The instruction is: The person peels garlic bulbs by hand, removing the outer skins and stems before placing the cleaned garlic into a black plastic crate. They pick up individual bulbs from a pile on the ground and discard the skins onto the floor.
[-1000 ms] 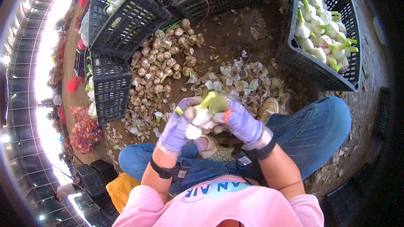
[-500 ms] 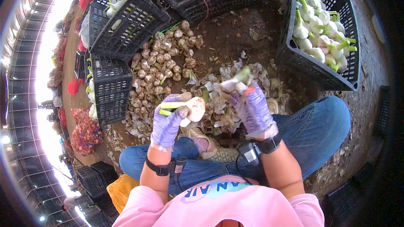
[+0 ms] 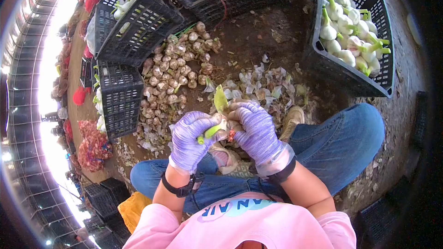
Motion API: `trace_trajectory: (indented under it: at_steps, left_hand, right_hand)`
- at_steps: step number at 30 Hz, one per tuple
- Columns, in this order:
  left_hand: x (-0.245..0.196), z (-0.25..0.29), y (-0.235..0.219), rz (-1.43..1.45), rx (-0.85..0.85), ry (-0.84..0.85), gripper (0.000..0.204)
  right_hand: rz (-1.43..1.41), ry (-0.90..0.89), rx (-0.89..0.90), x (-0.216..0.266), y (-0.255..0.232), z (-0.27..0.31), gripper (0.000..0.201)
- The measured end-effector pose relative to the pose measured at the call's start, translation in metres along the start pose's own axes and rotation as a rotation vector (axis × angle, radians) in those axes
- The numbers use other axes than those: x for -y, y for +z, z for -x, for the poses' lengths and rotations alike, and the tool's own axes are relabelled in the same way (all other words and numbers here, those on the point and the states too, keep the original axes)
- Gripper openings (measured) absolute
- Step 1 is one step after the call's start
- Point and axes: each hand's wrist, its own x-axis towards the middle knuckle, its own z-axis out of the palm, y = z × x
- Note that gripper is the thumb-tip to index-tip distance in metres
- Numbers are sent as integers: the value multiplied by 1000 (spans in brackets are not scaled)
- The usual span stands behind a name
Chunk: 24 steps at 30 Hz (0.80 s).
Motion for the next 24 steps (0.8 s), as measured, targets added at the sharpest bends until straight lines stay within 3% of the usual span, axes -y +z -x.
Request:
trace_trajectory:
  at_steps: [2,3,5,6,9,10,11,13,15,17,19,21,24]
  left_hand:
    - [5,5,3,369,-22,-220,28]
    - [4,6,3,369,-20,-219,28]
    - [5,8,2,849,-128,-449,31]
    - [9,11,-1,936,-86,-554,36]
    - [7,10,-2,923,-103,-650,34]
    - [9,13,5,806,-161,-476,31]
    - [10,12,5,807,-161,-478,31]
    - [9,10,4,503,-59,-273,30]
    - [7,10,6,602,-44,-275,31]
    - [9,10,4,612,-32,-301,33]
    - [11,10,4,606,-75,-287,31]
    - [12,12,4,570,-110,-333,29]
    - [9,10,4,404,-77,-235,29]
  right_hand:
    - [-109,213,79,-4,-2,2,14]
    - [-110,214,77,-7,-4,3,14]
    - [-516,507,161,-12,-5,5,14]
    - [-698,569,157,-8,-6,6,18]
    - [-875,513,101,2,-6,3,26]
    - [-874,514,101,4,-7,2,26]
    - [-820,502,116,6,-9,1,31]
    - [-765,493,133,1,-6,2,36]
    - [-537,503,182,-10,-1,3,41]
    - [-681,571,234,-4,-12,-2,42]
    - [-861,755,334,-9,-20,-1,42]
    - [-812,650,337,-4,-14,-1,37]
    - [-568,481,209,13,-6,0,27]
